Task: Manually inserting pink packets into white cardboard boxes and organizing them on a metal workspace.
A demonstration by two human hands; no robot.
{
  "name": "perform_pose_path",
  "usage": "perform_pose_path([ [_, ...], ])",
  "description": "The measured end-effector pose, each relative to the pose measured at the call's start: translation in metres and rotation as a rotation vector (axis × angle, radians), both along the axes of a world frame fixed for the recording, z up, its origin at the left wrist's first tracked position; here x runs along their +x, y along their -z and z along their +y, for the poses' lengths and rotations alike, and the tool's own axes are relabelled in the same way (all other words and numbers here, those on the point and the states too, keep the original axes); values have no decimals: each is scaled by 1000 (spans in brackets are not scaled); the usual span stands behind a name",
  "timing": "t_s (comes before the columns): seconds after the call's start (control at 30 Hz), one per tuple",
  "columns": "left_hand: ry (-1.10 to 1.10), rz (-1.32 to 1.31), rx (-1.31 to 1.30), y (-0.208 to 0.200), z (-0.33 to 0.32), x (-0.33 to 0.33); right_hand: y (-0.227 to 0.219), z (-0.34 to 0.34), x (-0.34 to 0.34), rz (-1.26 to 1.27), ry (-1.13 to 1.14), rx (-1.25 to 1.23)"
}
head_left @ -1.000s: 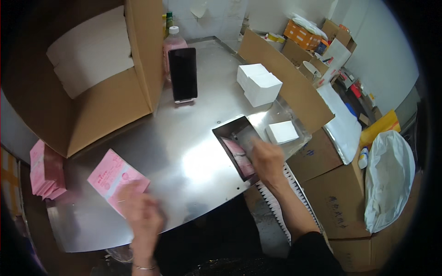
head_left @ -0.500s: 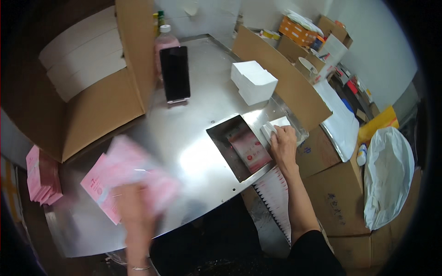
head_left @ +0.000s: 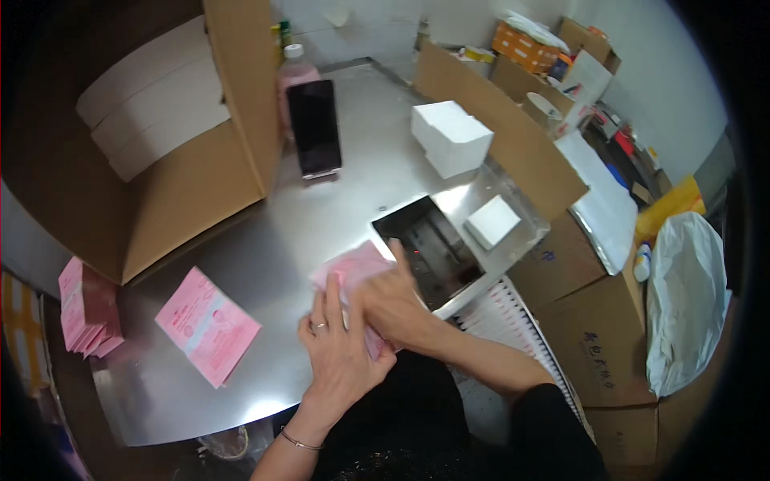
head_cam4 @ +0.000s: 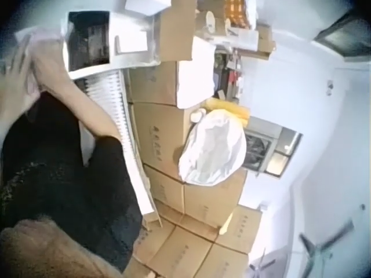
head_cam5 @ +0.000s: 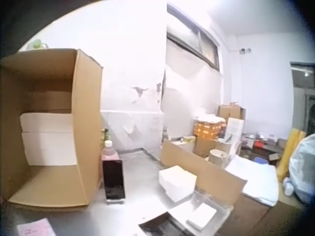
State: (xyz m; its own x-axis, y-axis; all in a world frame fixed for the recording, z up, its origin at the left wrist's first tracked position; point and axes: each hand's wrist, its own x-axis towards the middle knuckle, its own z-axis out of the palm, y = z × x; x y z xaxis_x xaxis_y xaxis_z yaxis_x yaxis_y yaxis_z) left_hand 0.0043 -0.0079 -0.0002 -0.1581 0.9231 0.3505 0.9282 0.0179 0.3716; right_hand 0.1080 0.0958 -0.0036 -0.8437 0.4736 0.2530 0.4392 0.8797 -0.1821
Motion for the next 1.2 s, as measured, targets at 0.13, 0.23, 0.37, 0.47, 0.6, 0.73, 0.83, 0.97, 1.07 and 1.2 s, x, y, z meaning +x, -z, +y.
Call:
perform_pose_path([
  [0.13,-135,132,52,-4,-5,-19,-6,-23,1,347,-234,11],
  [0.23,4,140,-36,12,-16,-29,0,25,55,308,168,198],
  [0.37,-99,170,-97,1,-9,-16,4,87,120,155,651,640],
  [0.47,-82,66,-316,-16,-4,-6,12,101,137,193,626,455],
  [0.6,-26,290,-45,-8,1,-18,5,108,133,217,672,306],
  [0.73,-17,260,32,-10,1,-20,8,110,138,289,665,261],
  [0.83,-18,200,-33,-4,-3,-23,14,108,140,335,640,268],
  [0.97,11,252,-175,-8,-12,0,-2,105,138,487,595,303],
  [1.07,140,106,-198,-16,-15,-1,-9,60,95,434,364,267],
  [1.2,112,-87,-215,-21,-13,-23,-4,-54,64,260,-357,167],
])
